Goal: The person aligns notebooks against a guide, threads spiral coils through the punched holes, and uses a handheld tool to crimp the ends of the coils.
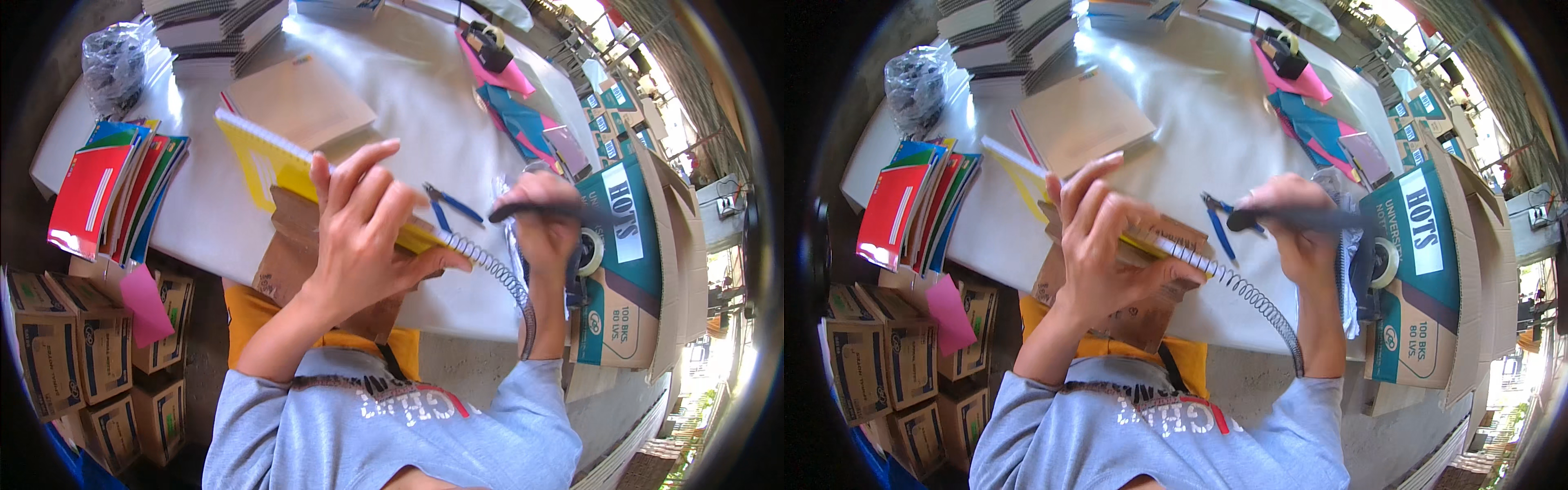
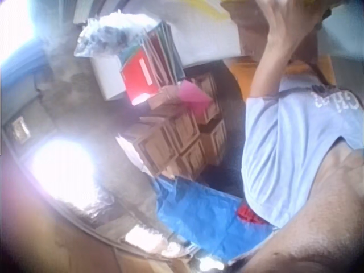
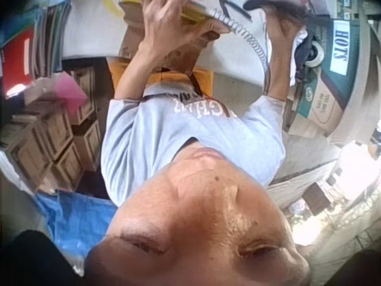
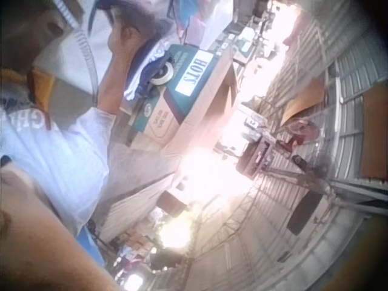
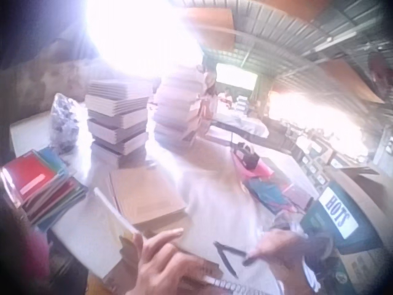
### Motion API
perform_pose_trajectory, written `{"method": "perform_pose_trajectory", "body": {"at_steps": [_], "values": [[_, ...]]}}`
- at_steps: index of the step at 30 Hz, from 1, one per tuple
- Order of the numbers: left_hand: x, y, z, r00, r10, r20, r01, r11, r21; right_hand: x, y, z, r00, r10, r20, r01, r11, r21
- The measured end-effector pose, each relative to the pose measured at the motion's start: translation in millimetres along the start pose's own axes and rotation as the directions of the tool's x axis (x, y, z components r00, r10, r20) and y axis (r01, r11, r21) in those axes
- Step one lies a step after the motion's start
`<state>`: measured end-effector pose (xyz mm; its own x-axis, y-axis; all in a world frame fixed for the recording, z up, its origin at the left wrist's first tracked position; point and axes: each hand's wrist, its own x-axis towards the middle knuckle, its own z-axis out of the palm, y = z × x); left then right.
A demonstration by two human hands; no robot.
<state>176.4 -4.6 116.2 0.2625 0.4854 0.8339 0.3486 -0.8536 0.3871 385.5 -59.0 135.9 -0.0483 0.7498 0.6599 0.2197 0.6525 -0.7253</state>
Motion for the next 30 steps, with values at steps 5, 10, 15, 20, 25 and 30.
{"method": "perform_pose_trajectory", "body": {"at_steps": [5, 10, 15, 20, 25, 30], "values": [[-1, -3, 2, 0.998, -0.055, -0.021, 0.052, 0.991, -0.119, 24, 9, -1, 0.933, 0.166, 0.320, 0.062, 0.801, -0.596], [-12, -4, -2, 0.995, -0.102, 0.000, 0.099, 0.966, -0.237, 33, 16, 12, 0.916, 0.159, 0.369, 0.075, 0.834, -0.546], [-5, -7, -2, 0.997, -0.026, -0.076, 0.010, 0.978, -0.210, 14, -6, 27, 0.934, 0.190, -0.302, -0.197, 0.980, 0.005], [2, -12, -6, 1.000, -0.011, 0.006, 0.012, 0.993, -0.117, 30, 9, 8, 0.949, 0.192, 0.249, -0.022, 0.831, -0.555], [6, -18, -13, 1.000, -0.001, -0.014, -0.003, 0.974, -0.226, 34, 19, 13, 0.927, 0.188, 0.324, -0.029, 0.898, -0.439], [5, -30, -3, 0.991, 0.102, -0.090, -0.111, 0.989, -0.098, 15, 10, 13, 0.891, 0.304, -0.337, -0.253, 0.950, 0.185]]}}
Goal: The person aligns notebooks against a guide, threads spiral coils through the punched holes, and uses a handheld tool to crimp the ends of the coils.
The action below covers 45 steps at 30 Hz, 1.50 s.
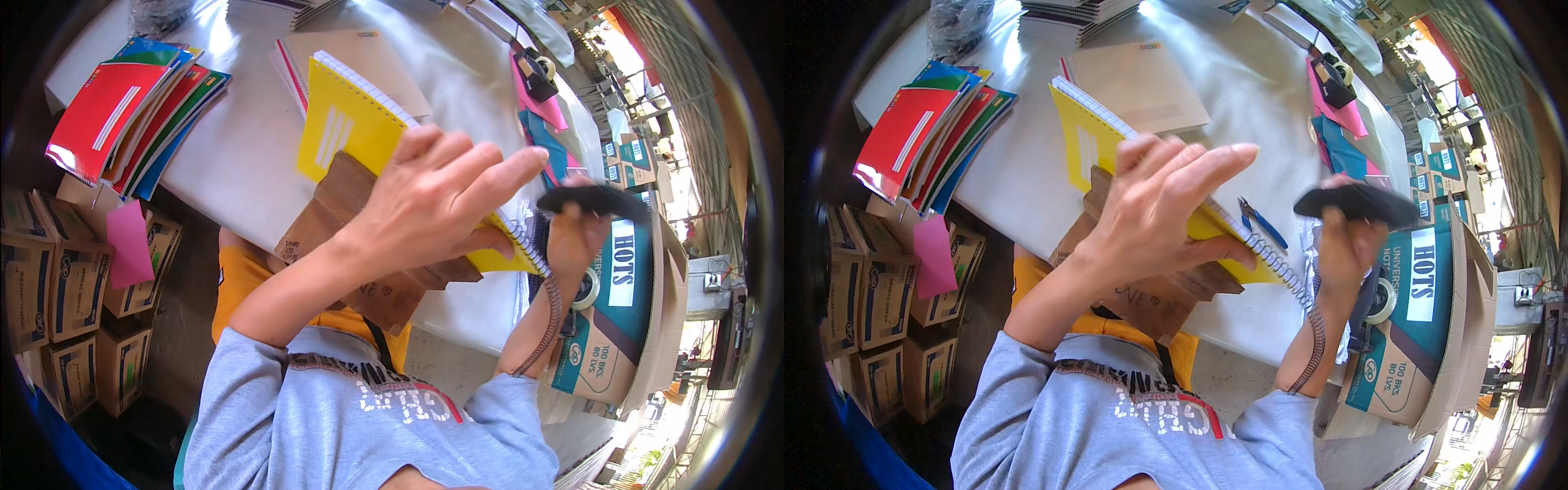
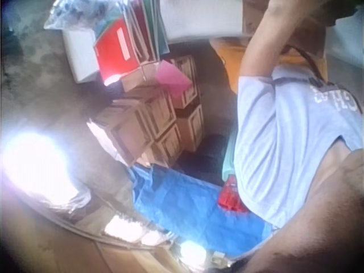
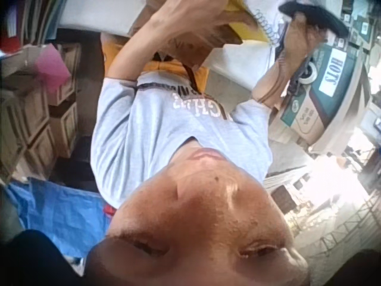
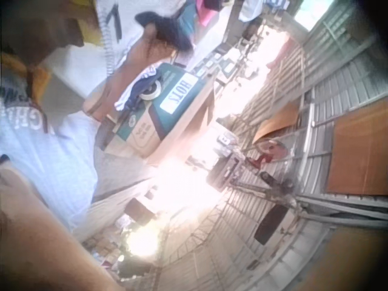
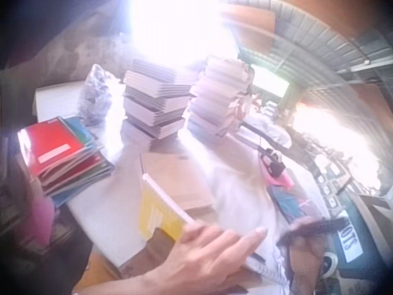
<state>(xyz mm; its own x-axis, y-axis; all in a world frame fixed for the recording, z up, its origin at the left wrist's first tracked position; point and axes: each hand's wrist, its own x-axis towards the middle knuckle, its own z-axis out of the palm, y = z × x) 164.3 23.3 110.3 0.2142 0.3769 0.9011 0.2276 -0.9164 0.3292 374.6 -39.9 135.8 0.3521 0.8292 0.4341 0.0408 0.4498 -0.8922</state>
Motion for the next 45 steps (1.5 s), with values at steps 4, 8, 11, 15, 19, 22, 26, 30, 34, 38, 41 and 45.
{"method": "perform_pose_trajectory", "body": {"at_steps": [4, 8, 11, 15, 19, 22, 26, 30, 34, 38, 41, 45], "values": [[2, -11, -9, 0.996, -0.087, 0.013, 0.081, 0.966, 0.244, -21, -4, 14, 0.833, -0.160, 0.530, 0.310, 0.928, -0.208], [9, -19, 0, 0.998, -0.061, 0.010, 0.059, 0.987, 0.152, -23, 4, 7, 0.923, -0.028, 0.383, 0.040, 0.999, -0.024], [9, -23, 6, 0.999, -0.049, -0.013, 0.050, 0.991, 0.128, -21, 27, 11, 0.951, -0.013, 0.308, -0.068, 0.965, 0.252], [10, -22, 4, 0.999, -0.051, 0.004, 0.051, 0.992, 0.120, -8, 22, 14, 0.882, -0.288, 0.372, 0.149, 0.921, 0.360], [7, -17, -3, 0.995, -0.089, 0.043, 0.082, 0.985, 0.154, 3, -3, 1, 0.790, -0.039, 0.611, 0.162, 0.976, -0.147], [4, -13, -5, 0.994, -0.101, 0.041, 0.092, 0.981, 0.173, 0, 0, 6, 0.881, -0.088, 0.465, 0.170, 0.976, -0.138], [7, -14, -5, 0.994, -0.101, 0.032, 0.093, 0.980, 0.175, 10, -13, 17, 0.832, 0.119, 0.541, 0.254, 0.786, -0.563], [4, -14, -7, 0.992, -0.107, 0.072, 0.093, 0.981, 0.171, -5, -18, 34, 0.897, -0.192, 0.399, 0.128, 0.975, 0.181], [2, -10, -17, 0.991, -0.090, 0.101, 0.070, 0.979, 0.190, 26, -4, 25, 0.825, 0.067, 0.562, 0.322, 0.760, -0.564], [4, -13, -15, 0.984, -0.148, 0.098, 0.137, 0.985, 0.109, 23, -3, 27, 0.775, -0.030, 0.632, 0.294, 0.901, -0.318], [1, -7, -16, 0.986, -0.158, 0.056, 0.152, 0.984, 0.087, 30, 1, 28, 0.854, -0.012, 0.520, 0.283, 0.850, -0.445], [-2, -10, -15, 0.970, -0.241, 0.032, 0.241, 0.971, 0.004, 24, -5, 44, 0.666, -0.135, 0.734, 0.443, 0.863, -0.244]]}}
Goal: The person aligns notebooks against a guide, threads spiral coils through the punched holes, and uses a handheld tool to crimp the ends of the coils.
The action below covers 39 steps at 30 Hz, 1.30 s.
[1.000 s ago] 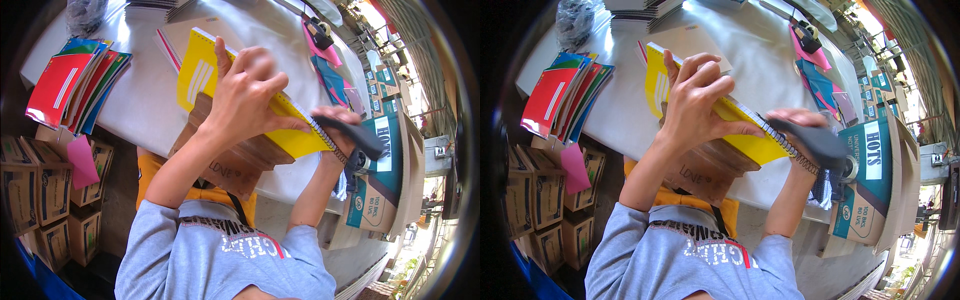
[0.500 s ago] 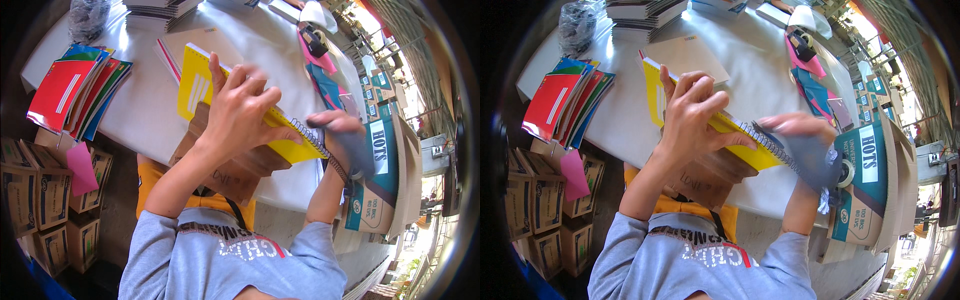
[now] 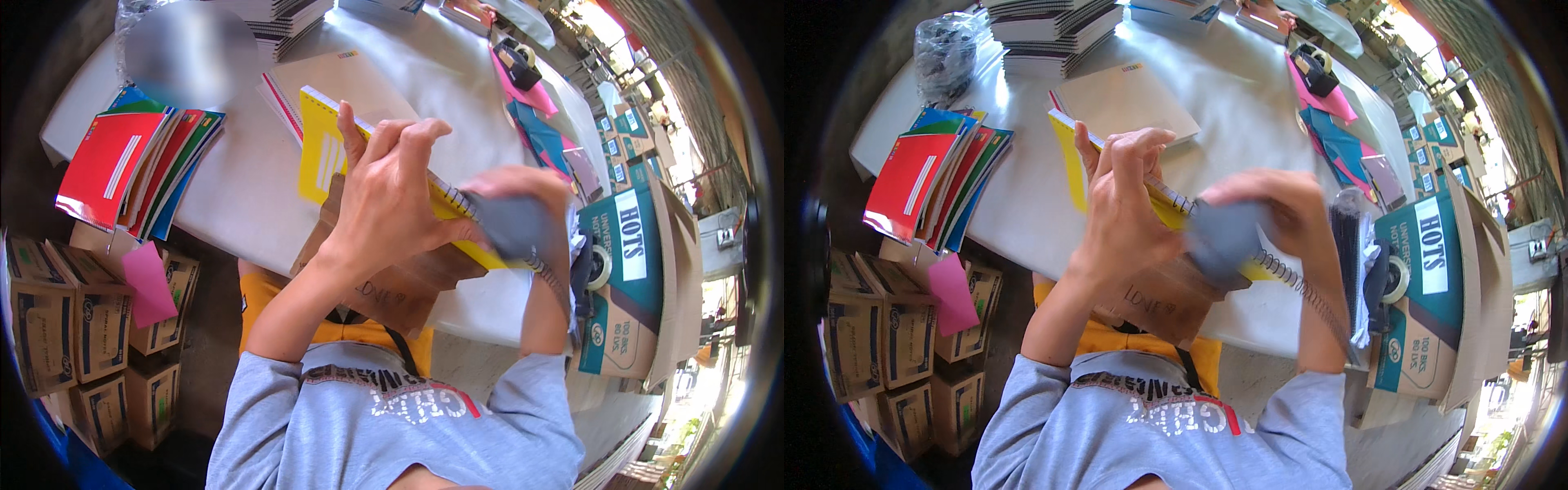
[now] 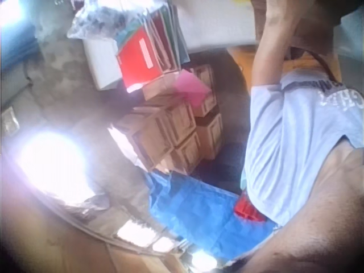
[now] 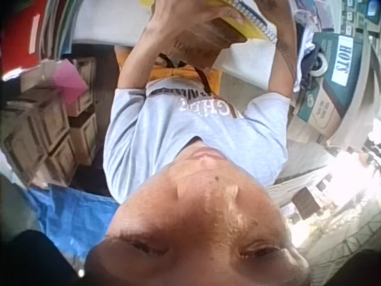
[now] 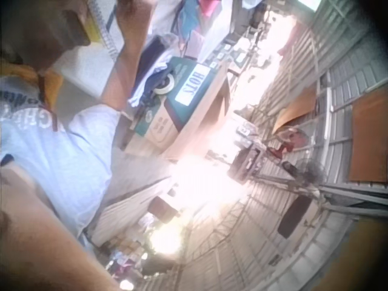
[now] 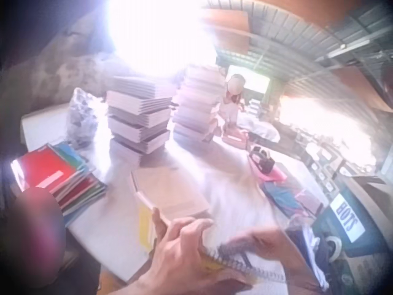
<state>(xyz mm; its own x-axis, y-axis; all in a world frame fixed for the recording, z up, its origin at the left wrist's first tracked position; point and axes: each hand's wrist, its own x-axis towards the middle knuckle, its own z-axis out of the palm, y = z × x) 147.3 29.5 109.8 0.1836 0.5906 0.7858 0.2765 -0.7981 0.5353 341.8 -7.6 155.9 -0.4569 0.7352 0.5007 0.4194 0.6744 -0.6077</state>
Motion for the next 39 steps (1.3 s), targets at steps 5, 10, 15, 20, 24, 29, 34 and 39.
{"method": "perform_pose_trajectory", "body": {"at_steps": [5, 10, 15, 20, 24, 29, 34, 39], "values": [[0, 1, 1, 0.999, 0.032, -0.041, -0.032, 0.999, 0.007, 2, -3, 3, 0.903, 0.280, -0.324, -0.263, 0.960, 0.096], [16, -17, -28, 0.998, 0.010, -0.067, 0.016, 0.927, 0.374, 11, 26, 5, 0.958, 0.254, -0.133, -0.275, 0.944, -0.182], [17, -33, -49, 0.998, 0.021, 0.052, -0.031, 0.977, 0.211, 32, 13, 21, 0.965, 0.223, -0.139, -0.249, 0.943, -0.219], [17, -42, -45, 0.994, 0.098, -0.048, -0.089, 0.982, 0.168, 33, 10, 23, 0.950, 0.199, -0.240, -0.159, 0.971, 0.178], [19, -39, -43, 0.993, 0.106, -0.056, -0.099, 0.989, 0.114, 27, 22, 13, 0.979, 0.124, -0.164, -0.159, 0.962, -0.220], [18, -45, -42, 0.993, 0.115, -0.039, -0.111, 0.990, 0.089, 39, 25, 24, 0.981, 0.187, 0.050, -0.176, 0.969, -0.174], [19, -44, -44, 0.994, 0.106, -0.010, -0.104, 0.989, 0.108, 34, 5, 21, 0.984, 0.107, -0.142, -0.056, 0.946, 0.319], [24, -40, -42, 0.994, 0.108, -0.023, -0.104, 0.987, 0.119, 37, 23, 16, 0.949, 0.240, -0.204, -0.272, 0.951, -0.149]]}}
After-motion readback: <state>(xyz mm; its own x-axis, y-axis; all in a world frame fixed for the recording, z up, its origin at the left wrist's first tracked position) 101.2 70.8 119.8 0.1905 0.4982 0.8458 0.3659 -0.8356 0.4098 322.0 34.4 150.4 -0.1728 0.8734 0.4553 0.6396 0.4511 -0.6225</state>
